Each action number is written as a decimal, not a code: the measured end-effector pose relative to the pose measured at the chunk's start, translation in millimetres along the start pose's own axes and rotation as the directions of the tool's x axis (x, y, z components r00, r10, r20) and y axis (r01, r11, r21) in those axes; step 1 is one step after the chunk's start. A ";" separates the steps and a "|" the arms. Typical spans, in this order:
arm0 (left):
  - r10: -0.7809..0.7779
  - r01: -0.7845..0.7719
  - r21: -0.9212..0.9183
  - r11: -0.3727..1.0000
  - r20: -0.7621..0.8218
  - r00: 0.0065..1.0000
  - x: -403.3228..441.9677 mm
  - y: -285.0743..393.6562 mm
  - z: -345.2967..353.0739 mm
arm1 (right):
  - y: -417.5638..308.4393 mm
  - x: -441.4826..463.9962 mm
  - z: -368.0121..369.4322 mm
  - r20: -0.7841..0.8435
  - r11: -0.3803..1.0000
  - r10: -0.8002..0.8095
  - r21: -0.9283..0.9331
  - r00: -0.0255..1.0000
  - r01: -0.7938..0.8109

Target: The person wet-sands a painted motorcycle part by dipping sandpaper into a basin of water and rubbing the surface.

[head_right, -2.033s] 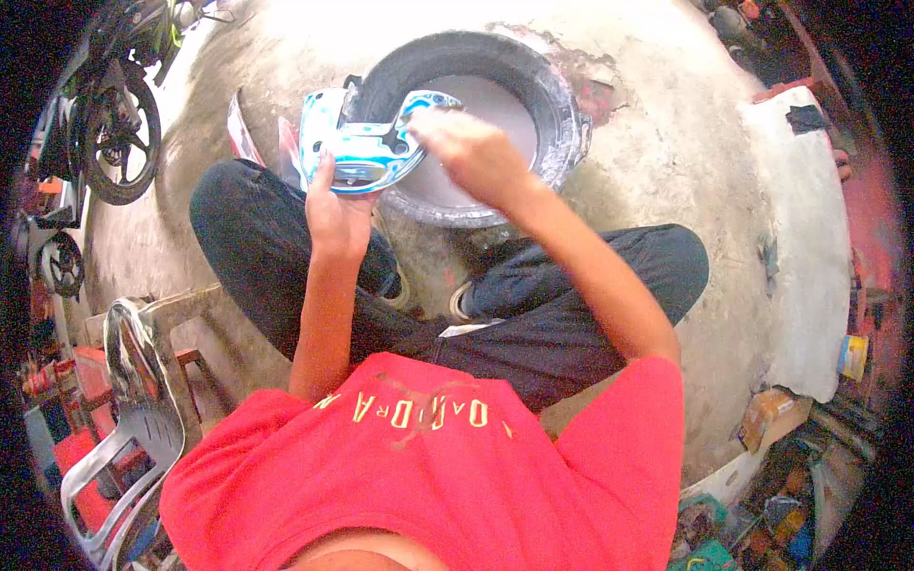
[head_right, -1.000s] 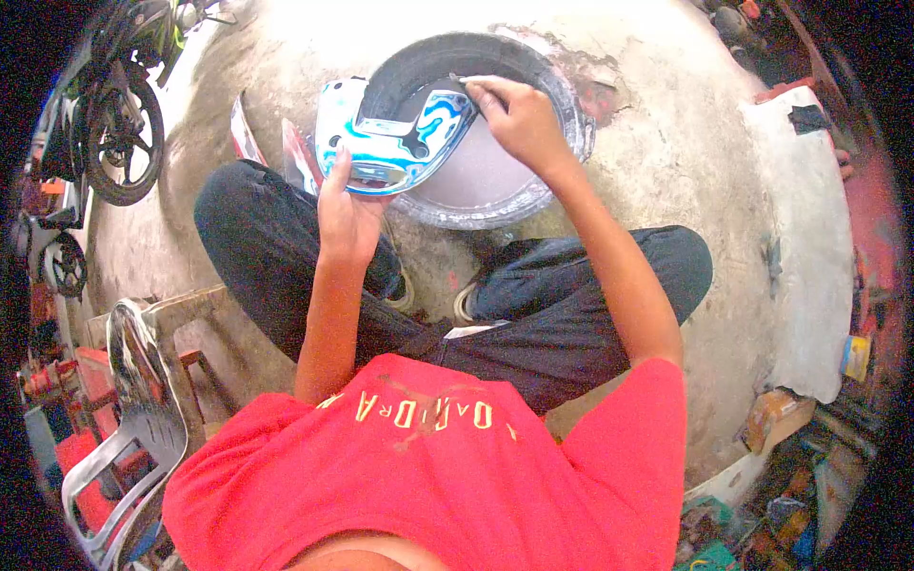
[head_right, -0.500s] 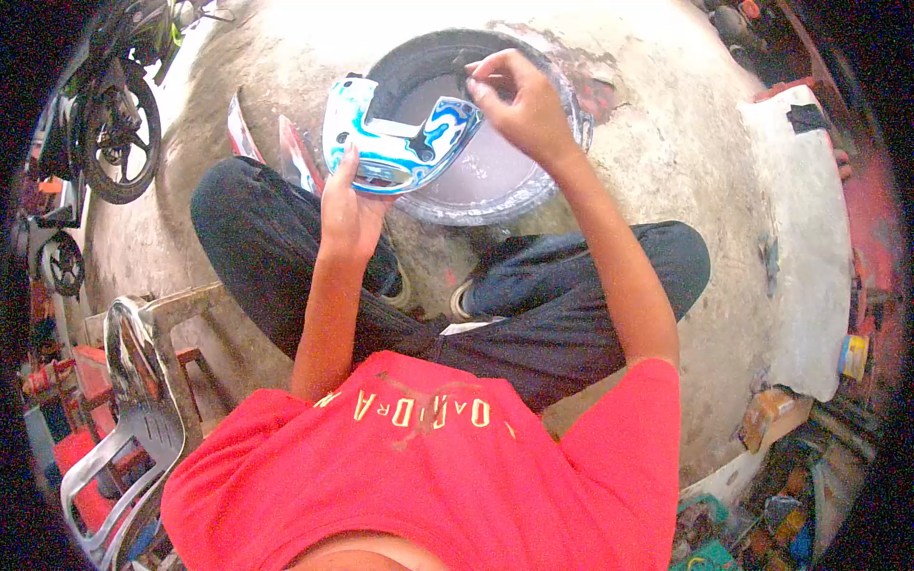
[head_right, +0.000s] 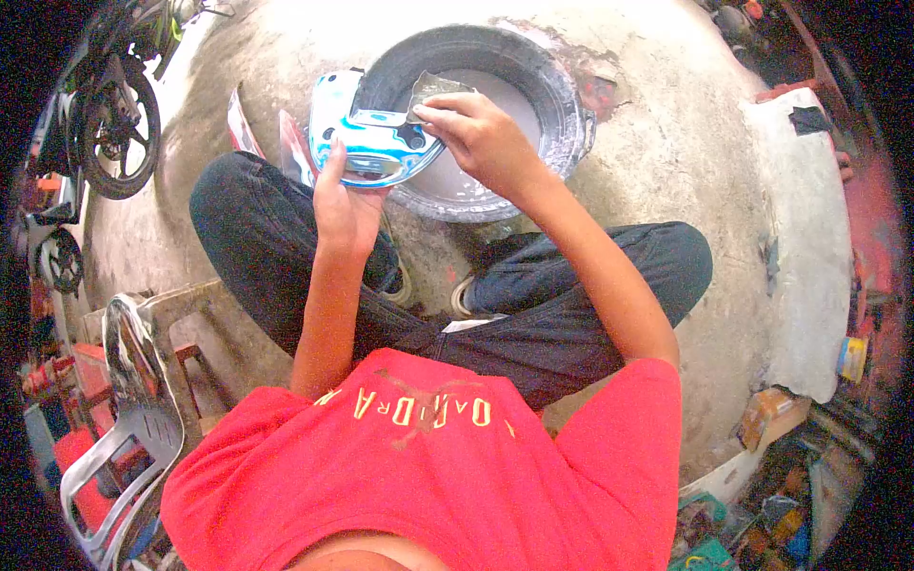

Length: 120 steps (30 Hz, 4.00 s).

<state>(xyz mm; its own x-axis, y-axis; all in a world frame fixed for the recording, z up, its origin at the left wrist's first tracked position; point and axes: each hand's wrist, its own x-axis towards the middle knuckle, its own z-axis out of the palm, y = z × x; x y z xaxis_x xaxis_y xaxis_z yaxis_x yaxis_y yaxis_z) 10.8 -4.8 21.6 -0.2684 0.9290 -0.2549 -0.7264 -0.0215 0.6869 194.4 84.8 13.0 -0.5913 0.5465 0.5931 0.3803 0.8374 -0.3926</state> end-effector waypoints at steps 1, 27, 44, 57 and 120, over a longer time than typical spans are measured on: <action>-0.003 0.003 -0.008 1.000 -0.002 1.000 0.5 0.4 -0.9 | -2.7 0.7 -1.2 -0.007 0.998 -0.054 -0.038 0.999 0.053; 0.032 -0.030 0.109 0.994 -0.020 0.999 -4.6 -1.6 1.7 | 4.1 0.8 -1.1 0.068 0.972 0.080 -0.226 0.994 -0.063; 0.033 -0.030 0.113 0.993 -0.024 0.999 -3.3 -4.0 -5.8 | -1.4 2.4 -4.8 0.120 0.966 0.157 -0.223 0.980 -0.128; -0.036 0.036 0.085 0.996 -0.003 0.999 4.4 0.4 -11.4 | 40.0 6.7 -26.4 -0.113 0.775 0.607 0.301 0.786 -0.555; -0.088 0.087 0.033 0.996 0.022 0.996 -2.8 -4.2 0.1 | 16.0 2.9 1.5 0.114 0.896 0.349 0.248 0.930 -0.367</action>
<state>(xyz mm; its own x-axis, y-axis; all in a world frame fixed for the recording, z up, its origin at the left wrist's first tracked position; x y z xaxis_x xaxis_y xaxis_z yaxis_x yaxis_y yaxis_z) 14.7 -7.3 19.5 -0.1895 0.9351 -0.2994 -0.7257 0.0720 0.6842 197.7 99.8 7.3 -0.4982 0.8000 0.3343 0.3813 0.5484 -0.7442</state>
